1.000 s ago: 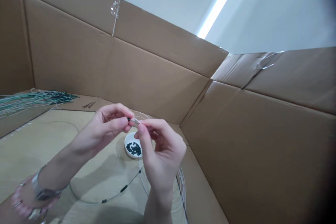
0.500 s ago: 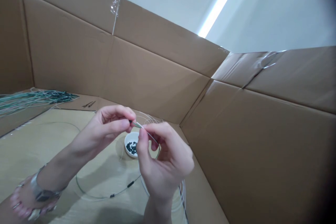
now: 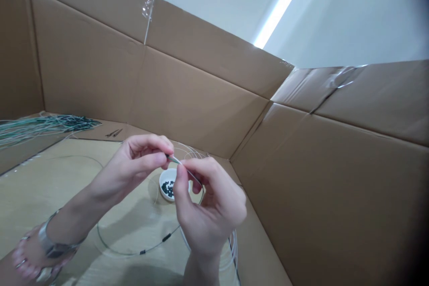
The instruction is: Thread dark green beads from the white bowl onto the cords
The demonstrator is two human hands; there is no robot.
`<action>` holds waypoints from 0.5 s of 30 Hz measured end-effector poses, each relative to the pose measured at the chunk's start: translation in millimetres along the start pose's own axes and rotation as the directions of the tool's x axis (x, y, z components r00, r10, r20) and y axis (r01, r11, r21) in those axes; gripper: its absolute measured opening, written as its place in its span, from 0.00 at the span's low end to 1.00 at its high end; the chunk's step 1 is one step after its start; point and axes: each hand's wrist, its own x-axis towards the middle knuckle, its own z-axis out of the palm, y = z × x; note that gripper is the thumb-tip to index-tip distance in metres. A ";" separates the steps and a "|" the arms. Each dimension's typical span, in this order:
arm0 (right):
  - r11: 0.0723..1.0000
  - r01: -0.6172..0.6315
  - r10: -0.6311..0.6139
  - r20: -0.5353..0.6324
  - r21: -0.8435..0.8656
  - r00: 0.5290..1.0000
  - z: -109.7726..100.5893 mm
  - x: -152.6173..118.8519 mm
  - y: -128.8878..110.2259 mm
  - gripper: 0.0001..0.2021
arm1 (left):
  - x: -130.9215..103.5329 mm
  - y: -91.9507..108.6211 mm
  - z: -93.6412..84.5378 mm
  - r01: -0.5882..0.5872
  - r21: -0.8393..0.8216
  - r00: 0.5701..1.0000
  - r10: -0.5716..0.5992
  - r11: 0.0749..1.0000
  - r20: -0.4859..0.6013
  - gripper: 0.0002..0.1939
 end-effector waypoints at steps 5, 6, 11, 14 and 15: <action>1.000 0.009 -0.009 -0.007 -0.008 1.000 0.2 1.1 -0.2 0.07 | -0.8 -0.5 -0.7 -0.004 0.010 1.000 0.004 1.000 0.003 0.03; 1.000 0.009 -0.009 -0.008 -0.011 1.000 0.3 1.6 0.0 0.07 | -1.0 -0.7 -0.8 -0.007 0.015 1.000 0.007 1.000 0.006 0.03; 1.000 0.007 -0.007 -0.009 -0.001 1.000 0.5 1.7 1.0 0.07 | -1.3 -1.6 0.0 -0.022 0.043 1.000 0.022 0.999 0.003 0.03; 1.000 0.004 -0.004 -0.007 -0.009 1.000 0.5 0.5 1.1 0.07 | -1.0 -1.3 0.3 -0.034 0.056 0.999 0.034 0.998 0.004 0.03; 1.000 0.003 -0.003 -0.005 -0.013 1.000 0.5 0.2 1.1 0.07 | -0.8 -1.2 0.2 -0.037 0.060 0.999 0.037 0.998 0.004 0.03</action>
